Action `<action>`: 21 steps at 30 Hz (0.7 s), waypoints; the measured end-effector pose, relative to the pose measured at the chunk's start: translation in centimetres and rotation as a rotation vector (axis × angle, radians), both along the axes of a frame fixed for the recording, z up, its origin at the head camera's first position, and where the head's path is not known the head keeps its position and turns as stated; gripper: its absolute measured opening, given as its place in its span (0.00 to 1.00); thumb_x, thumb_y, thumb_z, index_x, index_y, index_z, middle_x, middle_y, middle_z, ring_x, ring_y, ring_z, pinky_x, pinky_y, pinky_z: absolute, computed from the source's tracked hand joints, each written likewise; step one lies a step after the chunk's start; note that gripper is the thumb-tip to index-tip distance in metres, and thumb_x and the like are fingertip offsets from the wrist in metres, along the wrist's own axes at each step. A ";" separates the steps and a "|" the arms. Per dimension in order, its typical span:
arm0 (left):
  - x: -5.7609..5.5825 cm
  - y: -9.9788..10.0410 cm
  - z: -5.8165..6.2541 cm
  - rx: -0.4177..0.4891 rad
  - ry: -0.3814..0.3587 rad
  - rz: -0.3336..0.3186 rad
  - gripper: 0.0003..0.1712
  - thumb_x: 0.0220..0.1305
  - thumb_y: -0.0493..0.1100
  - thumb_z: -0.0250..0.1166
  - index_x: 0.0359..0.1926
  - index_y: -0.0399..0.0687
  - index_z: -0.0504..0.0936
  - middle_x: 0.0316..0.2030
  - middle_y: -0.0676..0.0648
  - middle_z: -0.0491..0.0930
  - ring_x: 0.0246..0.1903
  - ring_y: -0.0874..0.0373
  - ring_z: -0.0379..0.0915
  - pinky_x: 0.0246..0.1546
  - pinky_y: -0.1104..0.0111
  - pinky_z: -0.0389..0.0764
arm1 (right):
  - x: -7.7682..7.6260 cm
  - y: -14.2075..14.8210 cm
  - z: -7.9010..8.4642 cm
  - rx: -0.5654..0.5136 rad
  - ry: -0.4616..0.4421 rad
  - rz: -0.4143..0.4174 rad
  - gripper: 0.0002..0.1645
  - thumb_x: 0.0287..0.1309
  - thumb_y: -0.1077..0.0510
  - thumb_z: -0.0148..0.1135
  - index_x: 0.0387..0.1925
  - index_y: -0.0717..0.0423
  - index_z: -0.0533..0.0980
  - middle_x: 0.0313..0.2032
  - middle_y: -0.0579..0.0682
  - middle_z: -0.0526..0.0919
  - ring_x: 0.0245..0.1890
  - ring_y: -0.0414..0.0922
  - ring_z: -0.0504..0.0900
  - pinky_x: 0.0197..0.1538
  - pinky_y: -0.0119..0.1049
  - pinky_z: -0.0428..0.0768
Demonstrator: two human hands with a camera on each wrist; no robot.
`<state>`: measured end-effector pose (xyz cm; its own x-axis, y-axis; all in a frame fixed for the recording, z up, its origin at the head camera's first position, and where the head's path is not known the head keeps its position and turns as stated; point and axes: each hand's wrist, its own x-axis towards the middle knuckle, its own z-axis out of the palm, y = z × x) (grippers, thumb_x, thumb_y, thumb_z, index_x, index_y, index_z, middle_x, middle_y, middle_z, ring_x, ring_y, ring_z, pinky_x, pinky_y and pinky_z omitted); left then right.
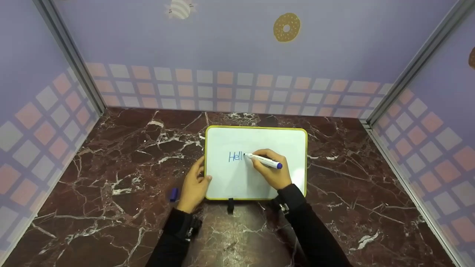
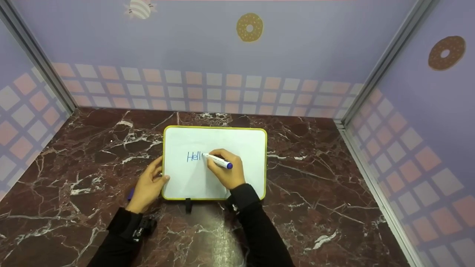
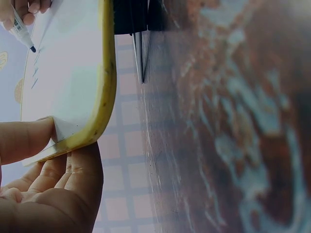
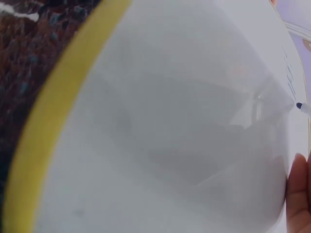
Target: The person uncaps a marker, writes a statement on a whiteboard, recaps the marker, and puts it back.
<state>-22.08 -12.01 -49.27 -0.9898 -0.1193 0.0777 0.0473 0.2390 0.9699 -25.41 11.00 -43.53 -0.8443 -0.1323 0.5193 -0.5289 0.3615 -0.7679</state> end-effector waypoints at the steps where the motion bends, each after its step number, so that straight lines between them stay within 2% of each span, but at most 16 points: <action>1: 0.0 0.0 0.0 0.001 0.003 -0.003 0.38 0.65 0.27 0.55 0.75 0.46 0.58 0.62 0.33 0.73 0.48 0.43 0.80 0.47 0.56 0.83 | 0.0 0.0 0.0 0.003 0.002 0.001 0.06 0.54 0.69 0.67 0.35 0.68 0.83 0.32 0.60 0.87 0.27 0.37 0.79 0.32 0.26 0.76; 21: -0.1 0.0 -0.1 0.001 0.003 0.007 0.38 0.64 0.26 0.56 0.74 0.46 0.59 0.62 0.33 0.73 0.49 0.42 0.80 0.48 0.55 0.83 | 0.0 -0.3 -0.1 0.013 0.030 -0.007 0.06 0.53 0.70 0.68 0.35 0.67 0.83 0.33 0.60 0.87 0.29 0.41 0.80 0.33 0.26 0.77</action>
<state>-22.15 -12.00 -49.33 -0.9887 -0.1263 0.0806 0.0487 0.2381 0.9700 -25.42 10.70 -43.65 -0.8293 -0.1337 0.5426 -0.5492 0.3749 -0.7469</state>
